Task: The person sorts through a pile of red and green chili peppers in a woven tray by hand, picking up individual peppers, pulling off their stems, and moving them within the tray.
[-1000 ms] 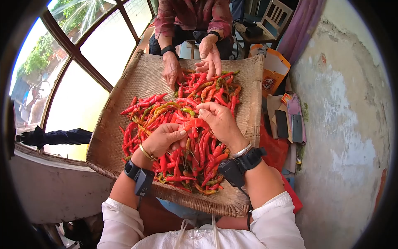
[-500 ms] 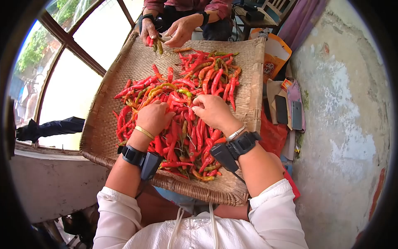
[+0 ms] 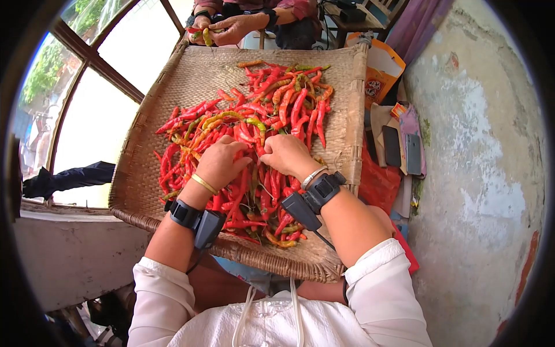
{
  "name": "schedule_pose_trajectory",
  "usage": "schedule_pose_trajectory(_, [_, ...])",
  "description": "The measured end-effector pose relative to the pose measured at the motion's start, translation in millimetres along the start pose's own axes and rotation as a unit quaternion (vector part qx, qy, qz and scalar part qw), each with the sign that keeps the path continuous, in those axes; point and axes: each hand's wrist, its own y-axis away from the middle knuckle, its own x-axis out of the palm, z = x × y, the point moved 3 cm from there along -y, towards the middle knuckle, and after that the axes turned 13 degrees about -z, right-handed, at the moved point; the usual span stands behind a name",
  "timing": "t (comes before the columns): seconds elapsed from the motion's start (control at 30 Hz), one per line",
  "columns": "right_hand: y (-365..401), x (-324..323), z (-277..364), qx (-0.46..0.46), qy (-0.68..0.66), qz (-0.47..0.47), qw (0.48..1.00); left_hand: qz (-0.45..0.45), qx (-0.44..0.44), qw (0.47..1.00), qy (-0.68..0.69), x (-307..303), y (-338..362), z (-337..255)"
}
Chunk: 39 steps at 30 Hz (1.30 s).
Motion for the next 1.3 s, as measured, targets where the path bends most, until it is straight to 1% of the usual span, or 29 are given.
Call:
schedule_pose_trajectory(0.03, [-0.4,-0.6,-0.2,0.001,0.0,0.0,1.0,0.001,0.0,1.0,0.001,0.7,0.5,-1.3])
schedule_pose_trajectory(0.1, [-1.2,-4.5,4.8,0.012,-0.091,0.03,0.995,-0.077,-0.007,0.997,0.026,-5.3,0.2,-6.2])
schedule_pose_trajectory(0.13, [-0.4,-9.8,8.8,0.012,-0.091,0.03,0.995,-0.077,-0.007,0.997,0.026,-8.8,-0.8,-9.8])
schedule_pose_trajectory(0.23, [6.4,-30.8,25.8,0.058,-0.184,0.096,0.976,-0.12,0.029,0.99,0.069,-18.0,-2.9,-15.4])
schedule_pose_trajectory(0.3, [14.3,-41.8,37.4,0.082,-0.283,0.196,0.935,-0.116,0.137,0.974,0.139,-14.9,-2.7,-15.1])
schedule_pose_trajectory(0.43, [17.3,-53.5,29.8,0.082,-0.35,0.225,0.905,-0.136,0.183,0.951,0.208,-29.5,-0.7,-23.5])
schedule_pose_trajectory(0.47, [18.5,-54.8,26.8,0.082,-0.351,0.226,0.905,-0.052,0.096,0.952,0.285,-33.1,0.0,-23.9])
schedule_pose_trajectory(0.5, [19.1,-56.3,25.4,0.089,-0.394,0.217,0.889,0.033,0.007,0.934,0.357,-32.2,1.6,-23.1])
schedule_pose_trajectory(0.53, [19.3,-57.2,24.5,0.095,-0.435,0.209,0.87,0.033,0.006,0.933,0.357,-32.4,2.5,-23.2])
schedule_pose_trajectory(0.57, [18.4,-55.7,22.6,0.088,-0.455,0.209,0.861,0.029,-0.029,0.918,0.395,-32.1,3.0,-22.1])
schedule_pose_trajectory(0.63, [16.9,-53.8,25.1,0.087,-0.445,0.189,0.871,0.032,-0.079,0.882,0.463,-28.7,3.7,-19.2])
schedule_pose_trajectory(0.67, [15.6,-53.3,26.2,0.086,-0.435,0.167,0.88,0.032,-0.079,0.882,0.463,-28.7,3.1,-17.3])
schedule_pose_trajectory(0.7, [14.1,-51.2,26.4,0.087,-0.435,0.167,0.88,0.048,-0.132,0.877,0.46,-27.3,2.1,-12.2])
schedule_pose_trajectory(0.73, [10.3,-48.8,21.7,0.114,-0.421,0.123,0.891,0.065,-0.184,0.868,0.456,-26.0,0.8,-7.5])
schedule_pose_trajectory(0.77, [7.3,-46.1,15.8,0.141,-0.405,0.079,0.9,0.057,-0.188,0.865,0.461,-29.2,-2.6,-6.5])
schedule_pose_trajectory(0.8, [5.2,-38.7,9.5,0.141,-0.405,0.079,0.9,0.057,-0.188,0.865,0.461,-27.1,-5.8,0.3])
schedule_pose_trajectory(0.83, [1.7,-33.8,3.1,0.079,-0.308,0.014,0.948,0.015,-0.212,0.818,0.535,-24.2,-9.2,11.9])
schedule_pose_trajectory(0.87, [0.0,-32.1,-0.7,0.015,-0.204,-0.05,0.978,-0.027,-0.233,0.762,0.604,-21.6,-12.5,20.2])
schedule_pose_trajectory(0.9, [0.9,-31.1,2.1,0.016,-0.204,-0.049,0.978,-0.066,-0.22,0.704,0.672,-21.6,-16.5,20.2])
schedule_pose_trajectory(0.93, [2.5,-31.1,7.7,0.004,-0.152,-0.073,0.986,-0.066,-0.221,0.703,0.673,-18.8,-18.3,19.0])
schedule_pose_trajectory(0.97, [3.6,-30.8,11.8,-0.008,-0.099,-0.097,0.99,-0.104,-0.249,0.698,0.663,-16.4,-19.2,20.2])
schedule_pose_trajectory(1.0, [3.7,-26.4,10.8,-0.008,-0.099,-0.096,0.99,-0.142,-0.277,0.692,0.651,-15.0,-19.3,21.3])
schedule_pose_trajectory(1.03, [3.6,-19.3,8.5,-0.031,-0.081,-0.09,0.992,-0.131,-0.289,0.743,0.59,-14.3,-16.7,19.6])
schedule_pose_trajectory(1.07, [4.0,-14.3,8.7,-0.053,-0.063,-0.084,0.993,-0.131,-0.289,0.743,0.59,-12.6,-14.9,19.7])
schedule_pose_trajectory(1.1, [5.9,-14.9,14.5,-0.016,-0.038,-0.036,0.999,-0.075,-0.243,0.829,0.498,-8.5,-14.2,17.9])
schedule_pose_trajectory(1.13, [7.5,-12.8,15.9,-0.015,-0.039,-0.037,0.998,-0.017,-0.191,0.898,0.395,-2.4,-12.6,16.8])
schedule_pose_trajectory(1.2, [9.7,-8.5,16.9,-0.039,0.045,-0.025,0.998,0.007,-0.185,0.912,0.367,8.4,-7.9,15.6])
schedule_pose_trajectory(1.27, [8.8,-4.9,12.1,-0.059,0.051,-0.027,0.997,-0.025,0.0,0.97,0.243,3.8,-5.7,-0.2])
schedule_pose_trajectory(1.3, [8.5,-5.1,12.5,-0.078,0.049,-0.029,0.995,-0.082,0.077,0.968,0.226,2.9,-5.8,-5.7])
